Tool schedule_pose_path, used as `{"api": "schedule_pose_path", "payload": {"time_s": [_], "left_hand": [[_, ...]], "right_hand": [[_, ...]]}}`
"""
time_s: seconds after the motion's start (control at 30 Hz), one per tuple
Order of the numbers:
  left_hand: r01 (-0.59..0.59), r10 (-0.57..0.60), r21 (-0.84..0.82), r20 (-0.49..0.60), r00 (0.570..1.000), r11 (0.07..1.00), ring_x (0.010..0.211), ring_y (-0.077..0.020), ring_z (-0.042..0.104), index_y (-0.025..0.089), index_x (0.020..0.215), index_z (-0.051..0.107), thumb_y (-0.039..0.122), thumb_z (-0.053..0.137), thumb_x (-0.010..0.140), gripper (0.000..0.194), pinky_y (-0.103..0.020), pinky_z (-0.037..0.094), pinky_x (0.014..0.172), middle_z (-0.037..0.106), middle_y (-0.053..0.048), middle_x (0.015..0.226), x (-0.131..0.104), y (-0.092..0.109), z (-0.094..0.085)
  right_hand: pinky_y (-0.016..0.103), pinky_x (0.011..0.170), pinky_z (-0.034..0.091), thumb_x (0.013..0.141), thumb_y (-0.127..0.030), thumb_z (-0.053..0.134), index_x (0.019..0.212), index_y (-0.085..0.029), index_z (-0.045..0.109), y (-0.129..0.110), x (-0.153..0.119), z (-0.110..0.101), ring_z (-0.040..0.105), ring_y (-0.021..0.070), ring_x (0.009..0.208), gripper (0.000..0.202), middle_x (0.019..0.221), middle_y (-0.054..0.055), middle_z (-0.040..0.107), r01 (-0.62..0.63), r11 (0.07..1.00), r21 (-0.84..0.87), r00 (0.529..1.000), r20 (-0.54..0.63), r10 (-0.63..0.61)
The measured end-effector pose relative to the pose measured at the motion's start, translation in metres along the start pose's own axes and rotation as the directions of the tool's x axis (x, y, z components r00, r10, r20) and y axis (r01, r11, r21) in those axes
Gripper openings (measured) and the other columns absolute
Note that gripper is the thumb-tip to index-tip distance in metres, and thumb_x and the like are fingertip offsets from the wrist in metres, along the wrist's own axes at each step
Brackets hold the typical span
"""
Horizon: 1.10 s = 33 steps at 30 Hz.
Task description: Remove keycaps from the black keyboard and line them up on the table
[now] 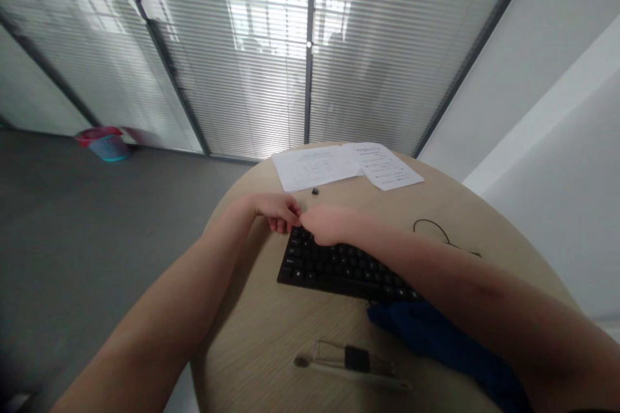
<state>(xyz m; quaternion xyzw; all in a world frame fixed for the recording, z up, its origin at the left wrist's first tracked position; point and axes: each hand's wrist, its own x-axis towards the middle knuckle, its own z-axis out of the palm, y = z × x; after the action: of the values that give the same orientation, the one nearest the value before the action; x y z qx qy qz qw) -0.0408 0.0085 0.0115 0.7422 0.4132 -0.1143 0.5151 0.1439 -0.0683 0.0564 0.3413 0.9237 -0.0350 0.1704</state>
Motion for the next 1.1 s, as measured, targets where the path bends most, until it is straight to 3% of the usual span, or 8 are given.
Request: {"api": "schedule_pose_path", "payload": {"time_s": [0.3, 0.43, 0.53, 0.63, 0.8, 1.1], "left_hand": [[0.010, -0.010, -0.020, 0.024, 1.000, 1.000, 0.068, -0.0139, 0.070, 0.024, 0.106, 0.073, 0.047, 0.074, 0.075, 0.039, -0.020, 0.055, 0.056, 0.076, -0.002, 0.082, 0.002, -0.001, -0.001], [0.012, -0.011, -0.028, 0.019, 1.000, 1.000, 0.068, -0.0144, 0.070, 0.022, 0.103, 0.071, 0.051, 0.076, 0.073, 0.041, -0.021, 0.055, 0.056, 0.075, -0.002, 0.081, 0.002, -0.001, -0.001], [0.015, -0.015, -0.038, 0.008, 1.000, 0.999, 0.068, -0.0141, 0.069, 0.021, 0.099, 0.069, 0.049, 0.075, 0.073, 0.038, -0.021, 0.055, 0.057, 0.075, -0.002, 0.082, 0.002, -0.001, -0.001], [0.021, -0.021, -0.043, 0.007, 1.000, 0.999, 0.065, -0.0132, 0.068, 0.021, 0.095, 0.067, 0.046, 0.074, 0.075, 0.033, -0.020, 0.054, 0.056, 0.075, -0.002, 0.080, 0.001, 0.000, 0.000], [0.027, -0.027, -0.042, 0.004, 1.000, 0.999, 0.067, -0.0144, 0.069, 0.021, 0.096, 0.068, 0.045, 0.072, 0.076, 0.032, -0.021, 0.055, 0.056, 0.076, -0.003, 0.081, 0.000, 0.001, 0.000], [0.012, -0.011, -0.043, 0.027, 1.000, 0.999, 0.069, -0.0142, 0.070, 0.021, 0.093, 0.066, 0.047, 0.074, 0.074, 0.033, -0.019, 0.053, 0.054, 0.076, -0.002, 0.083, 0.001, 0.001, -0.001]], "right_hand": [[0.032, 0.066, 0.045, 0.083, -0.008, 0.056, 0.106, -0.014, 0.072, 0.004, 0.003, -0.015, 0.066, 0.0219, 0.081, 0.029, 0.100, 0.013, 0.074, 0.067, 0.995, 0.069, 0.989, 0.130, -0.076], [0.032, 0.063, 0.042, 0.087, -0.012, 0.054, 0.101, -0.017, 0.072, 0.010, -0.001, -0.026, 0.064, 0.0201, 0.076, 0.023, 0.095, 0.010, 0.074, 0.095, 0.992, 0.087, 0.993, 0.063, -0.100], [0.032, 0.070, 0.044, 0.087, -0.013, 0.054, 0.106, -0.019, 0.072, 0.032, -0.003, -0.029, 0.066, 0.0222, 0.085, 0.027, 0.102, 0.010, 0.075, 0.042, 0.996, 0.084, 0.999, -0.033, -0.039], [0.032, 0.081, 0.047, 0.083, -0.011, 0.059, 0.115, -0.019, 0.071, 0.066, -0.002, -0.022, 0.067, 0.0241, 0.099, 0.035, 0.113, 0.010, 0.075, -0.064, 0.979, 0.192, 0.981, -0.168, 0.097], [0.030, 0.079, 0.051, 0.080, -0.011, 0.066, 0.108, -0.017, 0.076, 0.107, 0.013, 0.006, 0.071, 0.0228, 0.091, 0.031, 0.102, 0.009, 0.079, -0.208, 0.920, 0.332, 0.938, -0.199, 0.284], [0.035, 0.089, 0.054, 0.085, -0.016, 0.064, 0.109, -0.021, 0.080, 0.120, 0.044, 0.035, 0.072, 0.0236, 0.095, 0.029, 0.106, 0.007, 0.080, -0.231, 0.858, 0.459, 0.876, -0.287, 0.389]]}}
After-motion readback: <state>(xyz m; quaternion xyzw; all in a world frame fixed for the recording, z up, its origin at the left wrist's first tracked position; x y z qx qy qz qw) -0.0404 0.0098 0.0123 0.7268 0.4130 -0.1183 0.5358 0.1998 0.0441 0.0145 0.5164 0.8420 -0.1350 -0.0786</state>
